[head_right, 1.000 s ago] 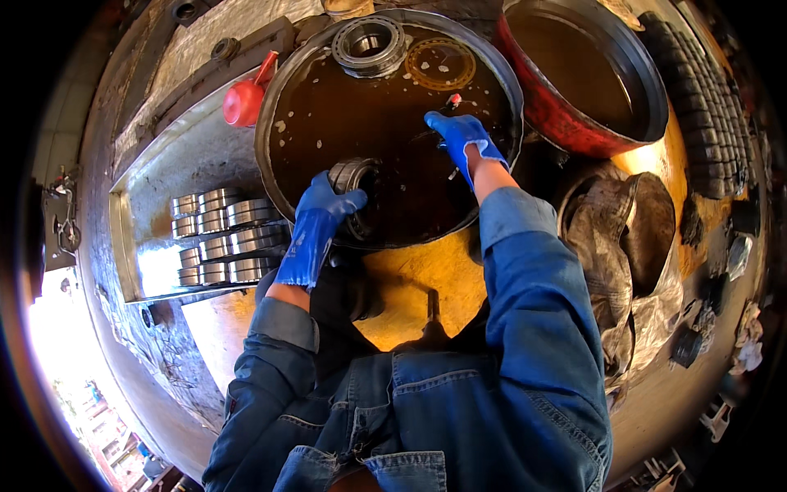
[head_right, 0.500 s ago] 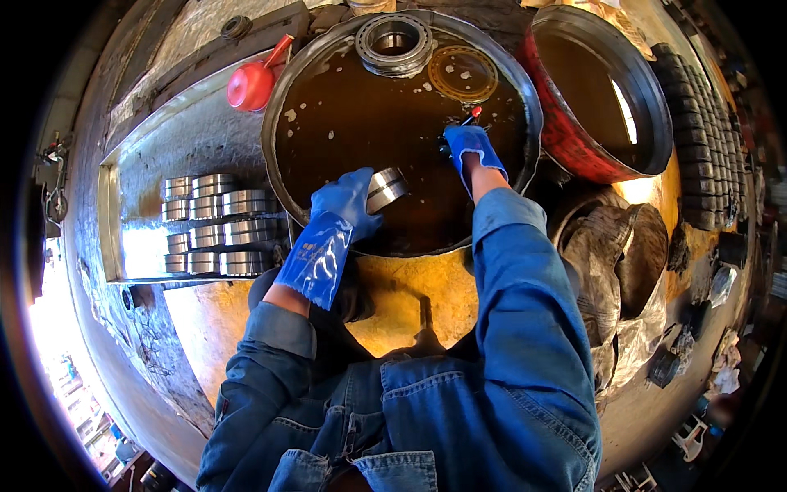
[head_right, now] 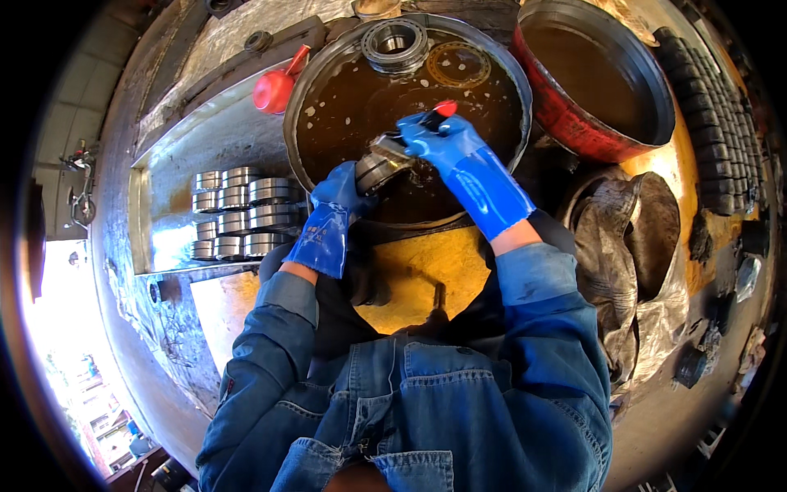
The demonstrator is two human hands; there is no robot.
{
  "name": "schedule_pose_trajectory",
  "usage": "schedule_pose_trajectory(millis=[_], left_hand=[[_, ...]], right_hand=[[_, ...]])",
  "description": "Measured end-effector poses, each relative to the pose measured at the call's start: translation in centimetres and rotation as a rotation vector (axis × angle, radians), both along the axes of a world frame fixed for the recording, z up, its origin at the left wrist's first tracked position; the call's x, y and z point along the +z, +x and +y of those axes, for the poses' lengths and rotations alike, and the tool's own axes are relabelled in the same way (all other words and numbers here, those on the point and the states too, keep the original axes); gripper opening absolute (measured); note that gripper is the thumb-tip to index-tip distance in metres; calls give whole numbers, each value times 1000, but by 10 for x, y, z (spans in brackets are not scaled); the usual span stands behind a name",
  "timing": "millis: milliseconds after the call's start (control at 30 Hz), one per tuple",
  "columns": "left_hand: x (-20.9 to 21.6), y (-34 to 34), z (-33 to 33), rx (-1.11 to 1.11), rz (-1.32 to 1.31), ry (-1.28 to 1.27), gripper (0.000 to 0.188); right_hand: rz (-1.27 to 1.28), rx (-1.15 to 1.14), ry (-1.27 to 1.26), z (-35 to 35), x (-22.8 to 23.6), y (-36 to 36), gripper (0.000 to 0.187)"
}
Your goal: The person cleans cylindrical metal bearings by dipping them into a container of dark liquid and scrubbing them with a small brush. The person handles the bearings one at a time, rotating them to clean all surfaces, and places the cleaned items onto a metal tray.
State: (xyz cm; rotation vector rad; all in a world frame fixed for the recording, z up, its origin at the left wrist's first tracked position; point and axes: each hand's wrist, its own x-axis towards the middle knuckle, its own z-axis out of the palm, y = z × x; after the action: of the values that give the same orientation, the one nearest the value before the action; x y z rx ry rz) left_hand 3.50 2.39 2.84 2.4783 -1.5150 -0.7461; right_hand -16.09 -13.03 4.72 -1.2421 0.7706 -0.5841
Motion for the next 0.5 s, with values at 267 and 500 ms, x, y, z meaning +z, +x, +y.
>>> schedule_pose_trajectory(millis=[267,500], left_hand=[[-22,24,5,6,-14,49,70],[21,-7,-16,-20,-119,120,71]], right_hand=[[341,309,-383,20,7,29,34],[485,-34,190,-29,-58,-3,51]])
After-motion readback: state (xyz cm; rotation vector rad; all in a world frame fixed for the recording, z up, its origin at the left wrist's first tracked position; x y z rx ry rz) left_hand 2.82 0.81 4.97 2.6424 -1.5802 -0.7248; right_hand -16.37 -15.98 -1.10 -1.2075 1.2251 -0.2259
